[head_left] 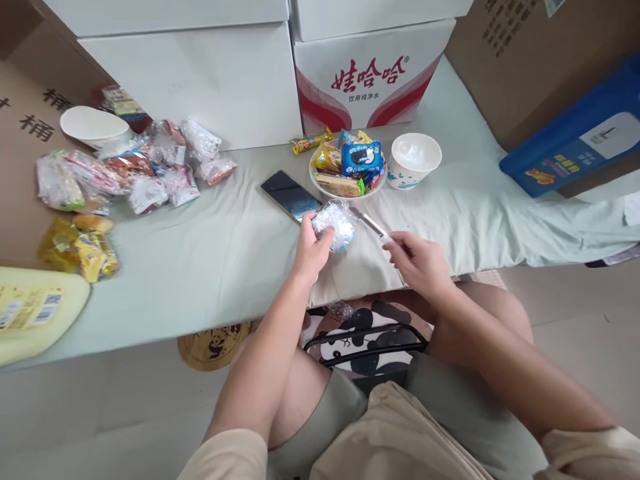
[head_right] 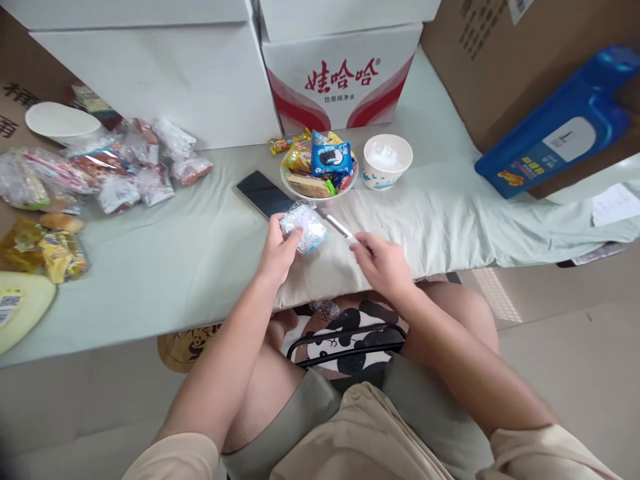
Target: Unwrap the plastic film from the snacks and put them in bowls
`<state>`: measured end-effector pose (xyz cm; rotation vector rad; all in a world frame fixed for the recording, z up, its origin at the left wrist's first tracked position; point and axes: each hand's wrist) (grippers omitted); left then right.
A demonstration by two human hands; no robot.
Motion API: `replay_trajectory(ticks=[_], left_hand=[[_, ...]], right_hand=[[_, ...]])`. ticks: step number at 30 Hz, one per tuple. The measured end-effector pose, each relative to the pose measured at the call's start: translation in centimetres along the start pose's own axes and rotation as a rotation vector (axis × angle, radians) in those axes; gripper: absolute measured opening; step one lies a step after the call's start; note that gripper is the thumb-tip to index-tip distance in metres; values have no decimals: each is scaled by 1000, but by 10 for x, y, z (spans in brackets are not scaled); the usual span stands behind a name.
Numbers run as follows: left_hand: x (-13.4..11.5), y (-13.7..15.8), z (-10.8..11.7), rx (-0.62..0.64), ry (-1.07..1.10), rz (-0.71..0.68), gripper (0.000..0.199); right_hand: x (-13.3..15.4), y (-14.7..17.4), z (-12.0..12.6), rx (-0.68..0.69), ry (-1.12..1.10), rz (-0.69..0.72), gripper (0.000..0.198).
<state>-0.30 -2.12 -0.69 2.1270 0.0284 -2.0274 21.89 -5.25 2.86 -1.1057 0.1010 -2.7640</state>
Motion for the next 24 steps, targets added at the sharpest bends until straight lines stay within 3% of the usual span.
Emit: replay_trajectory(ticks=[3,5,8,11,14,17,20,22,24], left_hand=[[-6,5,-1,-18,105,23,35],[-12,7,1,-48,247,69,39],[-18,8,8,-95,380,113,48],[-21,10,13,-10,432,156,50],[-20,15,10,150,420,195,43],[-16,18,2,244,245,138,40],[-9,16,-2,261,102,9,28],[-5,11,0,155,52,-39,18],[-2,7,7,-14,-6,-65,12]], right_hand=[[17,2,-21,57,78,113,34],[12,5,-22,95,141,134,34],[-13,10,-8,101,246,40,34],[-38,6,10,-19,368,-49,35],[-43,-5,13,-140,345,106,48],[-27,-16,0,-57,170,366,68],[-10,-25,-17,29,60,539,46],[-7,-30,-22,29,35,587,21],[-11,-34,-21,-32,0,568,13]])
Point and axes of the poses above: each hand's wrist, its own y-axis away from the middle knuckle, its own z-axis out of the back of the hand, x = y × z, and after that the axes turned 1 degree about z, right-handed
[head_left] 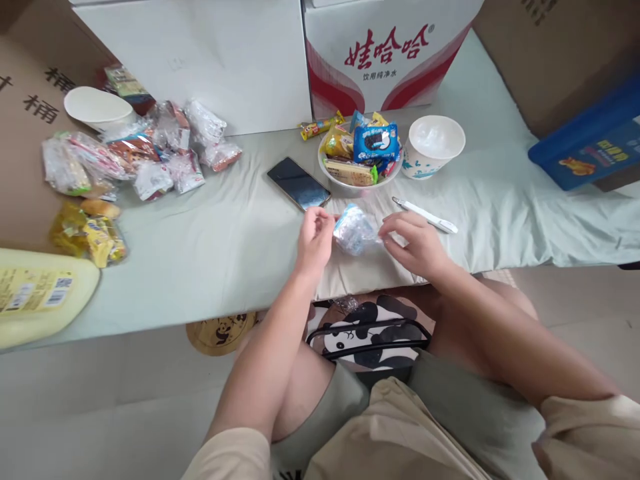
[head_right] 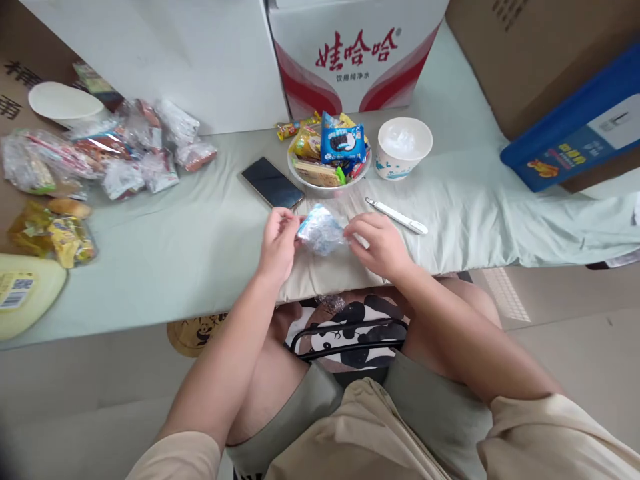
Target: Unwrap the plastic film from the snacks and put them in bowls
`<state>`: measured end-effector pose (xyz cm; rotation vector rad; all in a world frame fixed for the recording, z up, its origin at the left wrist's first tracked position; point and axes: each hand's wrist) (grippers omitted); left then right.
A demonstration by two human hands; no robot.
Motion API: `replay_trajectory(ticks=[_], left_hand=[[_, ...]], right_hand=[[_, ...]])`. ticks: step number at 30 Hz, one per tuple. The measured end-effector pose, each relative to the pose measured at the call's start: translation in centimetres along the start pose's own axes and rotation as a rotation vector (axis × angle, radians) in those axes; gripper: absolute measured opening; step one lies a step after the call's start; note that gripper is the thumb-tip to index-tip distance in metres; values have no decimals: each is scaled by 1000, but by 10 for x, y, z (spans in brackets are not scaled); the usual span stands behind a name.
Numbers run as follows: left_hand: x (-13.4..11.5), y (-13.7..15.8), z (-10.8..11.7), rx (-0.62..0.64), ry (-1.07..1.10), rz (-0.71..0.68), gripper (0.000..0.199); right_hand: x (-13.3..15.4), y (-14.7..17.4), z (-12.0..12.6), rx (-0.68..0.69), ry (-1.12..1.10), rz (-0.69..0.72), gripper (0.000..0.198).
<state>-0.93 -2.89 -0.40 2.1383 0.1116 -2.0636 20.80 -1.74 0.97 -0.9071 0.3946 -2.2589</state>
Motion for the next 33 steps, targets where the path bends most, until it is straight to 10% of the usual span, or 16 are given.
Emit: replay_trajectory(ticks=[4,7,12,17,21,24,28,33], left_hand=[[-2,-1,16,-216,-287,-188,13],[-6,3,19,-48,-575,-397,17],[-7,3,16,-13,-909,-383,21],[-5,-5,27,-30,-581,-216,8],[-2,-11,47,-297,-227,30,19],[-2,-12,59,-439,-336,-65,38],[-9,-8,51,-106,-651,-416,42],[-17,-2,21,164,-745,-237,9]], right_hand=[[-13,3,13,-220,35,-207,16],[-16,3,22,-274,-3,-270,20],[-14,2,11,61,-58,-112,41],[-26,3,3,290,55,-154,23],[-37,3,15,76,0,-315,25],[-39,4,25,-204,23,-477,33],[-25,9,31,-367,76,-379,28],[-1,17,12,129,-19,-74,17]])
Point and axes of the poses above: each hand's wrist, its own y-axis away from the middle knuckle, its own z-axis out of the back of the hand, x = y × z, and after that the axes turned 1 degree about z, right-handed
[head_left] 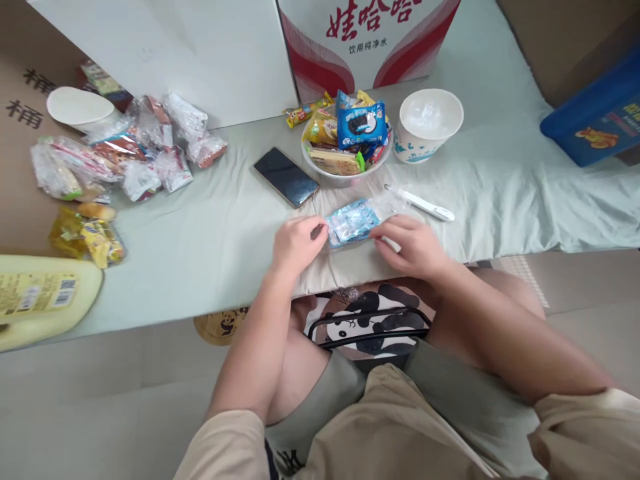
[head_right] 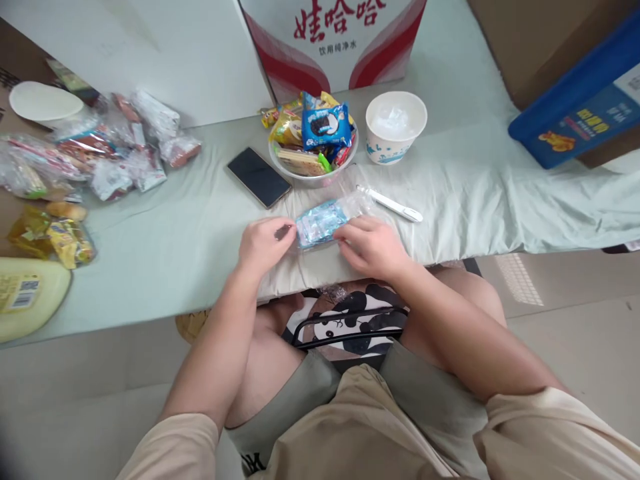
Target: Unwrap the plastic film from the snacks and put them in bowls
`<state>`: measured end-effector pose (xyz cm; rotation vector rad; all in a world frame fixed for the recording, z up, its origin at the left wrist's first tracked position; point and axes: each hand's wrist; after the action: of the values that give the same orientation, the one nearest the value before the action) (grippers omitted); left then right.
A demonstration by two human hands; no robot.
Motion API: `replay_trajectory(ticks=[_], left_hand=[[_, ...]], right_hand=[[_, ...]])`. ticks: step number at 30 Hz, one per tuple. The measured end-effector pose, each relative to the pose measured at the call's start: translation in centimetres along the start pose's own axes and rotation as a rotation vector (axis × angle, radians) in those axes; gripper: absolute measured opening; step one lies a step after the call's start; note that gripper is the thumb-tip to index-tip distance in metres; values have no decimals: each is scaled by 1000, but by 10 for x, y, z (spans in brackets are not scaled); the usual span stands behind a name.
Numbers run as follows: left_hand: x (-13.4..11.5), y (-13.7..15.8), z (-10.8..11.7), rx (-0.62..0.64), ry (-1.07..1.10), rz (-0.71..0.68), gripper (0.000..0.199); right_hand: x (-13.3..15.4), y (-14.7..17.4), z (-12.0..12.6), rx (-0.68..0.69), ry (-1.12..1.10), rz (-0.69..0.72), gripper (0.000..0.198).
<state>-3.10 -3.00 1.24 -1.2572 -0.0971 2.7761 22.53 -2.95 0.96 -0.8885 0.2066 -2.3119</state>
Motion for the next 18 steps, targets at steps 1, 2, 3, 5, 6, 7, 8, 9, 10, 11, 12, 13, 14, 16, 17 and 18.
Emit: replay_trajectory(ticks=[1,2,3,5,6,7,8,9,10,11,12,13,14,16,17,18], left_hand=[[-3,0,-1,-7,102,72,11],[-5,0,0,-9,243,148,14],[-7,0,1,7,407,221,17],[-11,1,5,52,721,341,23],[-13,2,6,57,838,370,25],[-16,3,7,51,928,372,26],[-20,4,7,39,1002,348,27],[-25,5,7,36,1063,312,28],[-29,6,5,50,1109,274,29],[-35,8,4,78,1138,242,30],[-39,10,2,116,1149,222,33],[-44,12,1,154,1148,210,37],[-47,14,0,190,1141,203,40],[-51,17,1,247,1126,209,45],[-51,18,2,263,1120,216,47],[-49,19,5,264,1116,221,50]], right_hand=[[3,0,-5,43,6,0,18],[6,1,-10,58,8,-34,19],[8,1,-15,54,-4,-101,20],[12,0,-20,23,-85,-303,24],[14,0,-21,8,-160,-421,28],[17,-1,-22,-6,-254,-536,35],[20,-2,-22,-20,-359,-637,44],[22,-4,-23,-34,-475,-715,53],[25,-6,-23,-46,-604,-772,60],[28,-8,-24,-49,-751,-810,62],[30,-11,-25,-41,-914,-835,60],[33,-14,-27,-15,-1086,-852,56],[36,-18,-29,24,-1256,-864,53],[40,-24,-35,102,-1509,-882,50],[42,-26,-39,117,-1561,-896,46],[43,-27,-43,107,-1565,-910,41]])
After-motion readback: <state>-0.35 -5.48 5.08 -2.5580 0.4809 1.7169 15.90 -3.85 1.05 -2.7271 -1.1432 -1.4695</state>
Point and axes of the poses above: each hand's wrist, its own y-axis away from the middle knuckle, its own z-axis out of the back of the hand, x = y × z, and after that the axes turned 1 degree about z, right-handed
